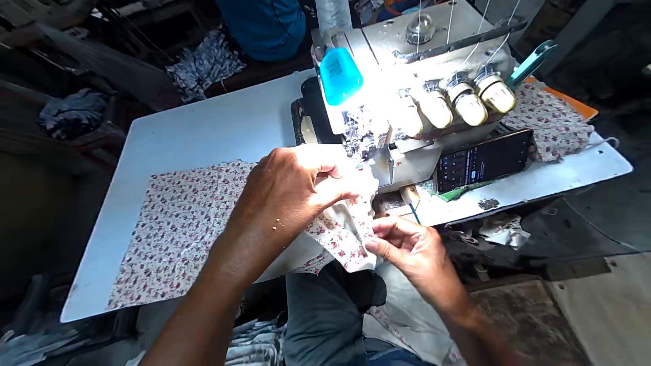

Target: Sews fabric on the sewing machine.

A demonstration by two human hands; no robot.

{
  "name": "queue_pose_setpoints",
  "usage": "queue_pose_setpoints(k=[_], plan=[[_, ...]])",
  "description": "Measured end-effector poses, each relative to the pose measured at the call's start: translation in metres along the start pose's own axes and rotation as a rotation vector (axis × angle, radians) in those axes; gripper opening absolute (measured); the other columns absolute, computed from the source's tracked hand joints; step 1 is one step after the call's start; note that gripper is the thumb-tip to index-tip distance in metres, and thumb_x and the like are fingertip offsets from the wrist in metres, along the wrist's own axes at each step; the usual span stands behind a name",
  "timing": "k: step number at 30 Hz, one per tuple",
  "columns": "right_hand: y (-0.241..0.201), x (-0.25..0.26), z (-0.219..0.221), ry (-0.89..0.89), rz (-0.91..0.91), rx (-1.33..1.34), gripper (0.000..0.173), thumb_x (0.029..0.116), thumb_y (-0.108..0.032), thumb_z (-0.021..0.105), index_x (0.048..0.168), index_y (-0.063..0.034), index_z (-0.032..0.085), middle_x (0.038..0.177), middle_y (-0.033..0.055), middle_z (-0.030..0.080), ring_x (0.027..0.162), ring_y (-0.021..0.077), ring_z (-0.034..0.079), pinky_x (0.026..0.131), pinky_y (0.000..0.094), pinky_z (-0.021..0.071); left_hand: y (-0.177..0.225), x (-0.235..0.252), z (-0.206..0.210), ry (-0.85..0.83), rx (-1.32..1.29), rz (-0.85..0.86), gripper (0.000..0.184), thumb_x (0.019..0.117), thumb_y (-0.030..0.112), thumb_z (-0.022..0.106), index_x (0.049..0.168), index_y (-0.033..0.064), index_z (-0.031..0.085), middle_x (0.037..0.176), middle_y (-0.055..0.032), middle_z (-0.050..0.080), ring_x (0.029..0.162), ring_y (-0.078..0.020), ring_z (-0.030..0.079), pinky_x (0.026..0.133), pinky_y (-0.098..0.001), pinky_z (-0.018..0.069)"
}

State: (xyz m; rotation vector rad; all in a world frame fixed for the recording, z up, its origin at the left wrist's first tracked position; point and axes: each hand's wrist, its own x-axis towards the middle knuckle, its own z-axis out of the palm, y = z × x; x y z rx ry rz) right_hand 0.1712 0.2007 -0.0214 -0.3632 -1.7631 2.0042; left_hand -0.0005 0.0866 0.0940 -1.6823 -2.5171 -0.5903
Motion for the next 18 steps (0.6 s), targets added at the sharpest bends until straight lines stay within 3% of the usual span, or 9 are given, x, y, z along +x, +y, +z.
queue_pose_setpoints(k=[2, 4, 5, 7, 9, 13, 18], plan=[[0.012, -0.002, 0.014, 0.099, -0.084, 0.045, 0.009, 0.088, -0.004, 0.075, 0.096, 0.0016, 0.074, 0.091, 0.0028, 0.072, 0.082, 0.003, 0.069, 0.076, 0.0177, 0.0599, 0.003, 0.001, 0.01, 0.073, -0.055, -0.04, 0.023, 0.0883, 0.039, 0.073, 0.083, 0.0167, 0.071, 0.083, 0.0029, 0.066, 0.079, -0.01, 0.063, 0.068, -0.0335, 0.0472], [0.023, 0.004, 0.022, 0.234, -0.195, -0.036, 0.007, 0.088, -0.01, 0.077, 0.092, -0.0043, 0.076, 0.097, 0.0013, 0.068, 0.093, 0.004, 0.065, 0.083, 0.0172, 0.0553, 0.003, 0.0, 0.027, 0.193, -0.185, -0.101, 0.019, 0.0893, 0.031, 0.075, 0.084, 0.0133, 0.07, 0.084, 0.0018, 0.062, 0.078, -0.0071, 0.059, 0.07, -0.0266, 0.0451], [0.028, 0.008, 0.024, 0.285, -0.231, -0.078, 0.006, 0.0879, -0.012, 0.077, 0.09, -0.0068, 0.076, 0.103, 0.0017, 0.064, 0.1, 0.0052, 0.062, 0.086, 0.017, 0.0538, 0.003, -0.001, 0.037, 0.253, -0.26, -0.127, 0.016, 0.0908, 0.026, 0.075, 0.085, 0.0123, 0.069, 0.086, 0.0016, 0.06, 0.078, -0.005, 0.057, 0.069, -0.0211, 0.045], [0.034, 0.014, 0.025, 0.323, -0.225, -0.083, 0.005, 0.0883, -0.012, 0.077, 0.09, -0.0071, 0.076, 0.119, 0.0061, 0.061, 0.111, 0.0084, 0.06, 0.091, 0.0181, 0.0538, 0.003, -0.001, 0.055, 0.34, -0.36, -0.172, 0.009, 0.0937, 0.019, 0.072, 0.091, 0.0107, 0.071, 0.094, -0.0005, 0.062, 0.088, -0.0083, 0.058, 0.078, -0.0241, 0.0466], [0.035, 0.015, 0.025, 0.309, -0.181, -0.019, 0.006, 0.0889, -0.007, 0.074, 0.092, -0.0024, 0.074, 0.123, 0.0102, 0.059, 0.109, 0.0088, 0.063, 0.088, 0.0187, 0.0571, 0.001, 0.003, 0.068, 0.373, -0.364, -0.194, 0.01, 0.0968, 0.018, 0.067, 0.094, 0.0099, 0.073, 0.101, -0.0024, 0.063, 0.098, -0.0126, 0.058, 0.087, -0.0303, 0.0451], [0.032, 0.013, 0.02, 0.263, -0.053, 0.141, 0.008, 0.0906, -0.003, 0.071, 0.097, 0.0027, 0.071, 0.118, 0.0127, 0.062, 0.095, 0.0102, 0.068, 0.081, 0.0214, 0.0608, -0.004, 0.007, 0.071, 0.348, -0.247, -0.206, 0.01, 0.0959, 0.018, 0.069, 0.092, 0.0092, 0.073, 0.101, -0.0038, 0.066, 0.097, -0.0139, 0.061, 0.086, -0.031, 0.0476], [0.03, 0.014, 0.011, 0.204, -0.025, 0.111, 0.009, 0.0925, -0.007, 0.07, 0.098, -0.0003, 0.073, 0.109, 0.008, 0.068, 0.1, 0.0098, 0.067, 0.09, 0.0215, 0.0569, -0.007, 0.0, 0.056, 0.208, -0.212, -0.168, 0.006, 0.0941, 0.012, 0.069, 0.099, 0.0082, 0.072, 0.101, -0.0048, 0.069, 0.095, -0.014, 0.064, 0.084, -0.0326, 0.0503]])
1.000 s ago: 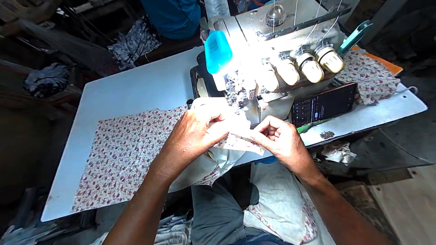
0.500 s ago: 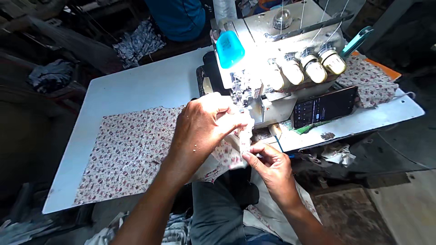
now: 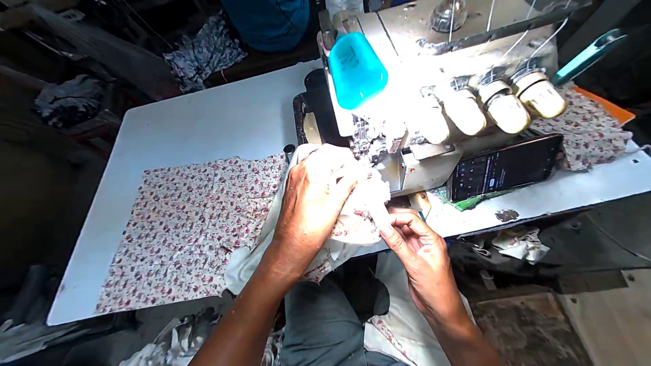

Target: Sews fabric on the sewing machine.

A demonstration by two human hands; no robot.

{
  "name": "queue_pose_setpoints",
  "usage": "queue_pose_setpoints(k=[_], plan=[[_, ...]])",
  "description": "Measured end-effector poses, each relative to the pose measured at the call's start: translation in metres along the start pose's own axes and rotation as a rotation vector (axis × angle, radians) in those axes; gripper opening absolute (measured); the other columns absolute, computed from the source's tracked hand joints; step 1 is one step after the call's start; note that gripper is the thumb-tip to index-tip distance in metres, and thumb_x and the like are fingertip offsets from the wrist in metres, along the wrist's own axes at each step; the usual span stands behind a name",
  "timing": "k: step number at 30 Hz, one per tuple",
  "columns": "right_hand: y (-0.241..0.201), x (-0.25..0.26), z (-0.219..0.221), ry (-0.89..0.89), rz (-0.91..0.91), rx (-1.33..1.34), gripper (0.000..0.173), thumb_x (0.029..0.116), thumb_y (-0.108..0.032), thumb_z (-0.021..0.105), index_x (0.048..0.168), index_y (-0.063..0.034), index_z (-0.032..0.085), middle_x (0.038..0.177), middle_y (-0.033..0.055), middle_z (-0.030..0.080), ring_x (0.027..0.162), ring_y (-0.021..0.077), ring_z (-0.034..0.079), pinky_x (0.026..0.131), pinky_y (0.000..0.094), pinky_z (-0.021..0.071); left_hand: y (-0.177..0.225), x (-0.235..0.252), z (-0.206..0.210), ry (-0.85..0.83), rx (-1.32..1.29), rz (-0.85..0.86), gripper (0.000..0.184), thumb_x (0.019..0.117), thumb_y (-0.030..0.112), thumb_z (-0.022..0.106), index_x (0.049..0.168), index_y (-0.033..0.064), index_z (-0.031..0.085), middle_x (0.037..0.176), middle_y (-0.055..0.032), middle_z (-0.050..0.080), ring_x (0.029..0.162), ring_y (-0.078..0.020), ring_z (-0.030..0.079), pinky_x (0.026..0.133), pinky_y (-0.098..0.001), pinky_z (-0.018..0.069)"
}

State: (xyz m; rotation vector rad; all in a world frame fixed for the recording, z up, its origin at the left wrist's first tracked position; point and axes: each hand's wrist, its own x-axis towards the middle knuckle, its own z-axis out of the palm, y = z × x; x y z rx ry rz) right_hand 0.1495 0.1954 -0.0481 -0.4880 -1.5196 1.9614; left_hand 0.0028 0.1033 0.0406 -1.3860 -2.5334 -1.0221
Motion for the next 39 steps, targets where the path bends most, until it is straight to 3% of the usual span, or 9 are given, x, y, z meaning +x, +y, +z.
queue_pose_setpoints(k=[7, 10, 13, 18, 22, 32, 34, 37, 39], plan=[[-0.005, -0.007, 0.004, -0.133, 0.121, 0.125, 0.01, 0.0925, -0.006, 0.071, 0.098, 0.0023, 0.072, 0.107, 0.009, 0.067, 0.084, 0.0078, 0.069, 0.073, 0.0212, 0.0619, 0.0, 0.005, -0.012, -0.102, 0.024, 0.026, 0.01, 0.0952, 0.019, 0.067, 0.088, 0.0137, 0.07, 0.095, 0.0031, 0.069, 0.098, -0.0077, 0.063, 0.087, -0.0273, 0.0476], [-0.001, -0.004, 0.0, -0.147, 0.007, 0.015, 0.012, 0.0924, -0.013, 0.072, 0.097, -0.0022, 0.075, 0.1, 0.0028, 0.072, 0.089, 0.0038, 0.066, 0.078, 0.0177, 0.0546, 0.0, 0.007, -0.014, -0.125, 0.019, 0.027, 0.01, 0.0951, 0.018, 0.067, 0.088, 0.0128, 0.071, 0.098, 0.0021, 0.07, 0.102, -0.0084, 0.064, 0.09, -0.0276, 0.0483], [-0.002, -0.002, -0.001, -0.09, -0.072, -0.048, 0.01, 0.0893, -0.015, 0.075, 0.091, -0.0062, 0.077, 0.098, 0.001, 0.071, 0.099, 0.0066, 0.066, 0.09, 0.0206, 0.0548, 0.001, 0.009, -0.016, -0.15, 0.04, 0.027, 0.01, 0.0954, 0.019, 0.066, 0.089, 0.012, 0.07, 0.1, -0.0001, 0.07, 0.099, -0.0105, 0.064, 0.087, -0.0307, 0.0488], [-0.007, 0.002, -0.001, -0.096, -0.07, 0.018, 0.007, 0.0891, -0.006, 0.074, 0.09, 0.0005, 0.076, 0.108, 0.0089, 0.072, 0.091, 0.0075, 0.069, 0.081, 0.0188, 0.0586, 0.002, 0.01, -0.019, -0.182, 0.056, 0.035, 0.013, 0.0972, 0.022, 0.065, 0.091, 0.0123, 0.071, 0.103, -0.0006, 0.071, 0.099, -0.0121, 0.064, 0.086, -0.0332, 0.0473], [-0.006, 0.001, -0.003, -0.078, -0.081, 0.006, 0.006, 0.0878, -0.008, 0.076, 0.089, -0.0025, 0.078, 0.1, 0.0066, 0.074, 0.097, 0.0101, 0.069, 0.087, 0.0219, 0.0579, 0.002, 0.009, -0.019, -0.176, 0.057, 0.044, 0.011, 0.0971, 0.019, 0.065, 0.092, 0.0119, 0.071, 0.103, -0.001, 0.07, 0.097, -0.0125, 0.064, 0.085, -0.0331, 0.0483], [-0.009, 0.0, 0.002, -0.038, -0.059, 0.086, 0.005, 0.0854, -0.002, 0.075, 0.083, -0.0038, 0.071, 0.088, 0.0023, 0.07, 0.082, 0.0056, 0.068, 0.077, 0.0187, 0.0588, 0.006, 0.011, -0.018, -0.15, 0.12, 0.027, 0.012, 0.0997, 0.018, 0.064, 0.094, 0.0085, 0.069, 0.085, -0.0054, 0.062, 0.077, -0.0171, 0.06, 0.069, -0.0353, 0.0471], [-0.011, 0.0, 0.003, -0.026, -0.039, 0.088, 0.006, 0.0856, 0.001, 0.073, 0.088, -0.0019, 0.069, 0.086, 0.0023, 0.071, 0.079, 0.0061, 0.069, 0.077, 0.0198, 0.0595, 0.006, 0.01, -0.016, -0.136, 0.131, 0.033, 0.012, 0.0995, 0.016, 0.065, 0.094, 0.007, 0.069, 0.088, -0.0076, 0.062, 0.079, -0.0199, 0.06, 0.07, -0.0378, 0.0477], [-0.012, 0.002, 0.002, -0.05, 0.019, 0.061, 0.027, 0.0871, 0.004, 0.07, 0.113, 0.0052, 0.064, 0.086, 0.0051, 0.072, 0.079, 0.0084, 0.07, 0.078, 0.0212, 0.0598, 0.006, 0.007, -0.008, -0.089, 0.166, 0.026, 0.011, 0.098, 0.016, 0.067, 0.095, 0.0053, 0.069, 0.097, -0.0109, 0.06, 0.086, -0.0257, 0.06, 0.073, -0.0433, 0.0475], [-0.01, 0.001, 0.002, -0.059, 0.008, 0.0, 0.019, 0.0896, 0.001, 0.069, 0.109, 0.005, 0.068, 0.089, 0.0045, 0.072, 0.081, 0.0068, 0.07, 0.079, 0.0203, 0.06, 0.003, 0.003, 0.001, -0.025, 0.173, 0.013, 0.012, 0.0966, 0.015, 0.068, 0.099, 0.0032, 0.069, 0.102, -0.0141, 0.059, 0.088, -0.0283, 0.059, 0.076, -0.0443, 0.0484]])
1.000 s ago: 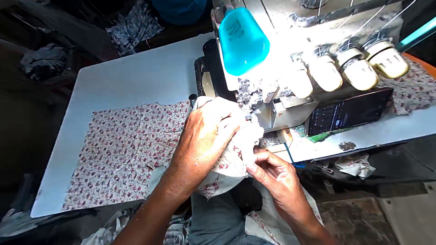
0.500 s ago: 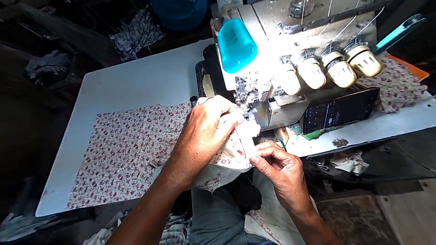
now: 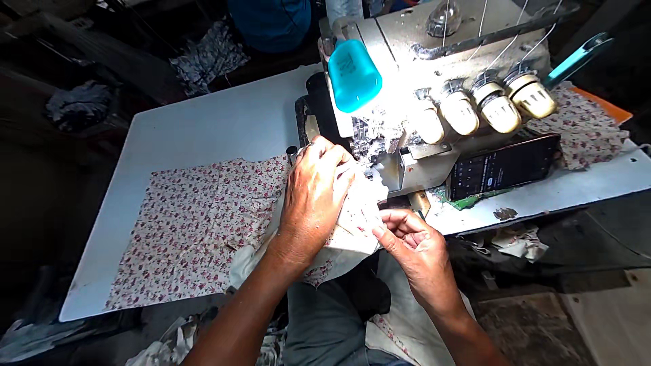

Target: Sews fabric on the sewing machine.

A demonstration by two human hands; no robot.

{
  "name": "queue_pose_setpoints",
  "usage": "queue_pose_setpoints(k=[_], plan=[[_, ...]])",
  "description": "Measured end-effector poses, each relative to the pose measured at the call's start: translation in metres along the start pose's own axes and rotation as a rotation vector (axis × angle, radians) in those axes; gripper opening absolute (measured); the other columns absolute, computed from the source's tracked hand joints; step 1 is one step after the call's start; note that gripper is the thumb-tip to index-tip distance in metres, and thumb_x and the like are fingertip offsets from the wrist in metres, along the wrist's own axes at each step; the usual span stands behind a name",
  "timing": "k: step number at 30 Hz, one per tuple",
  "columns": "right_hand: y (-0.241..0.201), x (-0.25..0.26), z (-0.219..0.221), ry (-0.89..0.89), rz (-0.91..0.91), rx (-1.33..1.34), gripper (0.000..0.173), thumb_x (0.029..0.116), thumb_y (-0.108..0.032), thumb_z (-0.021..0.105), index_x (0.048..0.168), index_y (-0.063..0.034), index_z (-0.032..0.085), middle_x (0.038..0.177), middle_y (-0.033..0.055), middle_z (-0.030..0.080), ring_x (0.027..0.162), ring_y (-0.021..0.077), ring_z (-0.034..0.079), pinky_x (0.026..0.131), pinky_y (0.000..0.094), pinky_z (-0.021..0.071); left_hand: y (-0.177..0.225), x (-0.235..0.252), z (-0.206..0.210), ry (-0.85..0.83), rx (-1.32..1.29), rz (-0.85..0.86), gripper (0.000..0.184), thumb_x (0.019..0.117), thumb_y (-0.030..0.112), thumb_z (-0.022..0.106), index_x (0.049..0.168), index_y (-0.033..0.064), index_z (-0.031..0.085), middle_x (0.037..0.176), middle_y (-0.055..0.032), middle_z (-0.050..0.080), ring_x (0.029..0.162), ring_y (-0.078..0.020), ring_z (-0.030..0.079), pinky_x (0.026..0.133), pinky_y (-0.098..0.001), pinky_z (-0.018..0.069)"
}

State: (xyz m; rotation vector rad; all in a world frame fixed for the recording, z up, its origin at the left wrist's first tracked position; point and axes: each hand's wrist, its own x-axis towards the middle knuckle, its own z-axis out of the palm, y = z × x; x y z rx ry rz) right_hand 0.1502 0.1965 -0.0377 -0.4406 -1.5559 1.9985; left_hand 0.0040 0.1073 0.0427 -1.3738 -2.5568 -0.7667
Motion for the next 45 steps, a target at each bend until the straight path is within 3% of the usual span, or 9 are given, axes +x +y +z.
queue_pose_setpoints(k=[3, 8, 17, 21, 27, 32, 37, 41, 45], plan=[[-0.001, -0.002, 0.002, -0.008, -0.012, -0.098, 0.008, 0.0953, -0.004, 0.065, 0.102, 0.0, 0.067, 0.085, -0.0003, 0.07, 0.074, 0.0005, 0.067, 0.07, 0.0149, 0.0579, -0.004, -0.005, 0.012, 0.067, -0.008, -0.048, 0.017, 0.0978, 0.017, 0.06, 0.105, 0.0032, 0.067, 0.11, -0.0141, 0.058, 0.099, -0.0275, 0.058, 0.083, -0.0425, 0.048], [-0.004, -0.002, 0.008, 0.004, -0.127, -0.137, 0.03, 0.0941, 0.001, 0.061, 0.124, 0.0022, 0.055, 0.077, -0.0044, 0.067, 0.062, -0.0044, 0.057, 0.059, 0.0101, 0.0482, 0.0, 0.005, 0.01, 0.031, -0.029, -0.106, 0.012, 0.0998, 0.012, 0.057, 0.102, 0.0024, 0.063, 0.111, -0.0171, 0.055, 0.1, -0.0312, 0.057, 0.083, -0.0456, 0.0484], [-0.01, 0.022, 0.013, 0.101, -0.242, -0.329, 0.02, 0.0963, -0.005, 0.063, 0.113, -0.0012, 0.074, 0.084, -0.0008, 0.073, 0.067, -0.0058, 0.061, 0.065, 0.0102, 0.0519, -0.016, 0.053, 0.021, 0.01, -0.024, -0.19, 0.025, 0.0991, 0.012, 0.06, 0.111, -0.0097, 0.065, 0.114, -0.0262, 0.061, 0.113, -0.0381, 0.06, 0.1, -0.0494, 0.0455], [-0.01, 0.023, 0.012, 0.078, -0.269, -0.522, 0.022, 0.0988, -0.01, 0.061, 0.114, -0.0033, 0.075, 0.082, 0.002, 0.072, 0.054, 0.0004, 0.061, 0.051, 0.0165, 0.0551, -0.021, 0.056, 0.021, 0.015, -0.04, -0.155, 0.025, 0.0981, 0.012, 0.061, 0.106, -0.0109, 0.066, 0.111, -0.0266, 0.062, 0.111, -0.0384, 0.061, 0.099, -0.0495, 0.0455], [-0.028, 0.034, 0.009, 0.052, -0.574, -1.131, 0.021, 0.1009, -0.023, 0.062, 0.101, -0.0103, 0.078, 0.079, 0.0066, 0.06, 0.07, 0.0228, 0.061, 0.057, 0.0364, 0.0473, -0.031, 0.058, 0.013, 0.027, -0.135, -0.151, 0.026, 0.0966, 0.013, 0.064, 0.11, -0.0089, 0.067, 0.114, -0.0276, 0.062, 0.109, -0.0374, 0.061, 0.096, -0.0488, 0.0484], [-0.046, 0.059, 0.011, -0.139, -0.785, -1.137, 0.025, 0.1022, -0.025, 0.062, 0.103, -0.0055, 0.077, 0.105, 0.0155, 0.066, 0.098, 0.0313, 0.062, 0.083, 0.0436, 0.0494, -0.029, 0.003, -0.033, 0.09, -0.281, -0.178, 0.034, 0.1014, 0.008, 0.06, 0.135, 0.003, 0.059, 0.133, -0.0202, 0.059, 0.11, -0.0278, 0.065, 0.086, -0.0404, 0.0563], [-0.05, 0.076, 0.019, -0.328, -0.82, -1.095, 0.02, 0.098, -0.023, 0.066, 0.095, -0.0043, 0.073, 0.096, 0.0141, 0.066, 0.094, 0.0323, 0.064, 0.081, 0.0483, 0.0492, -0.028, -0.061, -0.053, 0.173, -0.508, -0.304, 0.018, 0.1031, 0.013, 0.058, 0.117, 0.0064, 0.067, 0.098, 0.001, 0.069, 0.074, -0.0024, 0.066, 0.066, -0.0192, 0.0568], [-0.062, 0.062, 0.016, -0.364, -0.617, -0.777, 0.02, 0.1038, -0.024, 0.059, 0.1, -0.0045, 0.064, 0.081, 0.0028, 0.063, 0.072, 0.0091, 0.061, 0.067, 0.0255, 0.0513, -0.027, -0.08, -0.046, 0.125, -0.81, -0.391, 0.012, 0.104, 0.007, 0.054, 0.108, 0.0056, 0.066, 0.078, 0.0042, 0.072, 0.059, -0.0027, 0.067, 0.056, -0.0176, 0.0584], [-0.065, 0.038, 0.008, -0.407, -0.406, -0.527, 0.025, 0.1052, -0.018, 0.055, 0.126, -0.0051, 0.063, 0.096, -0.0036, 0.075, 0.084, 0.0013, 0.071, 0.077, 0.0194, 0.0593, -0.01, -0.059, -0.032, 0.02, -0.946, -0.445, 0.016, 0.1071, 0.008, 0.05, 0.111, 0.0005, 0.064, 0.079, -0.001, 0.074, 0.061, -0.0073, 0.071, 0.06, -0.0217, 0.0612]])
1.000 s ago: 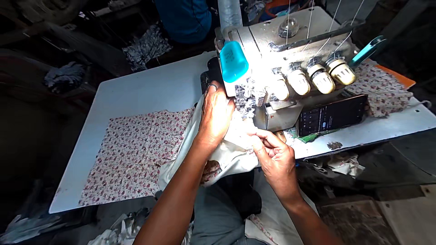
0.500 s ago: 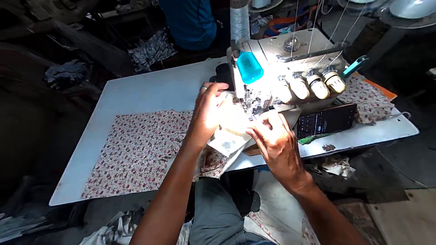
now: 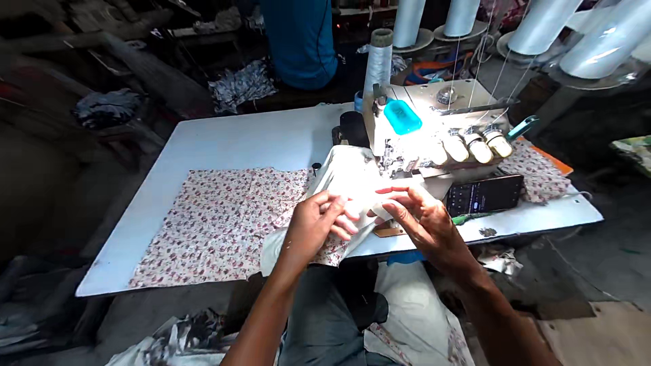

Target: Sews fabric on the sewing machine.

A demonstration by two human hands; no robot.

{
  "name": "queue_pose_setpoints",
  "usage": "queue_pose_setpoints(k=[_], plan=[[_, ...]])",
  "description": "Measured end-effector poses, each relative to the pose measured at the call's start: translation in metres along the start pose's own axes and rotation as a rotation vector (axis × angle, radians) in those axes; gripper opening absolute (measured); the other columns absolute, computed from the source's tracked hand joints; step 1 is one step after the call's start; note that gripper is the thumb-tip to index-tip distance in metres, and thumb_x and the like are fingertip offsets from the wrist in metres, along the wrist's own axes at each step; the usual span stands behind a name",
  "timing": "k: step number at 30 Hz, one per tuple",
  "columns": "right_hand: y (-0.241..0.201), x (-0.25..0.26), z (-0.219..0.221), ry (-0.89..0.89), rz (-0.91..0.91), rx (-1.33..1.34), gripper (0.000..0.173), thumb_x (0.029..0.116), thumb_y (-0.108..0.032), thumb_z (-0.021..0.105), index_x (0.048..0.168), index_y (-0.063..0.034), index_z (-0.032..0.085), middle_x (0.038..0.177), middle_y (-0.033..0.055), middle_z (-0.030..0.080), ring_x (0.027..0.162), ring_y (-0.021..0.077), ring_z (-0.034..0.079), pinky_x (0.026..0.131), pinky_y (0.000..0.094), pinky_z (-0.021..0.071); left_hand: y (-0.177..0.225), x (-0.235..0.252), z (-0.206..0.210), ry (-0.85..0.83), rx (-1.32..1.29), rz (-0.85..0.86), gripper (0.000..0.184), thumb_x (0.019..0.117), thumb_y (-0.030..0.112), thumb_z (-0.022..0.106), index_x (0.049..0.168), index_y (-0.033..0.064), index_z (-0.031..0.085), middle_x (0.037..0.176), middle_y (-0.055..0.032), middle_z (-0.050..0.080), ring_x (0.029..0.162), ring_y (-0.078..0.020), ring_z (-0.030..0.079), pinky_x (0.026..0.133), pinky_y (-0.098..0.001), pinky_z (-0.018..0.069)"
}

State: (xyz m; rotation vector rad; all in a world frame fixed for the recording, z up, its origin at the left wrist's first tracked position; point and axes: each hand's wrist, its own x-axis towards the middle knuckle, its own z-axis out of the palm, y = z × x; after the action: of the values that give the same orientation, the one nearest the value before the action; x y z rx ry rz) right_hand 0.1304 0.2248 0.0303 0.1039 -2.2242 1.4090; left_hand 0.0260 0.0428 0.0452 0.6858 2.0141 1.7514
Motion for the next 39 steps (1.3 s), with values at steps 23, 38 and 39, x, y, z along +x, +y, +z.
queue_pose_setpoints(k=[23, 38, 39], plan=[[0.018, 0.004, 0.017, 0.351, 0.169, -0.186, 0.032, 0.0848, -0.032, 0.083, 0.1, -0.0097, 0.065, 0.084, -0.0002, 0.065, 0.06, 0.0041, 0.057, 0.056, 0.0206, 0.0503, 0.014, 0.031, 0.035, 0.083, -0.139, 0.025, 0.017, 0.0945, -0.004, 0.067, 0.11, 0.004, 0.065, 0.091, -0.0023, 0.073, 0.075, -0.0085, 0.071, 0.072, -0.0247, 0.062], [0.012, 0.005, 0.016, 0.387, 0.11, -0.029, 0.018, 0.0874, -0.018, 0.077, 0.094, -0.0014, 0.074, 0.084, 0.0036, 0.072, 0.075, 0.0036, 0.067, 0.072, 0.0187, 0.056, 0.014, 0.041, 0.04, 0.009, -0.146, -0.124, 0.013, 0.1045, 0.003, 0.051, 0.117, 0.0011, 0.055, 0.078, 0.0005, 0.065, 0.067, -0.0061, 0.066, 0.066, -0.0216, 0.0588], [0.011, 0.006, 0.016, 0.387, 0.129, 0.015, 0.018, 0.0873, -0.017, 0.078, 0.093, -0.0011, 0.073, 0.083, 0.0034, 0.072, 0.074, 0.0035, 0.067, 0.071, 0.0185, 0.0564, 0.011, 0.044, 0.04, 0.028, -0.157, -0.09, 0.017, 0.1016, 0.0, 0.053, 0.118, 0.0009, 0.055, 0.078, 0.0004, 0.065, 0.065, -0.0056, 0.064, 0.062, -0.0208, 0.0569]])
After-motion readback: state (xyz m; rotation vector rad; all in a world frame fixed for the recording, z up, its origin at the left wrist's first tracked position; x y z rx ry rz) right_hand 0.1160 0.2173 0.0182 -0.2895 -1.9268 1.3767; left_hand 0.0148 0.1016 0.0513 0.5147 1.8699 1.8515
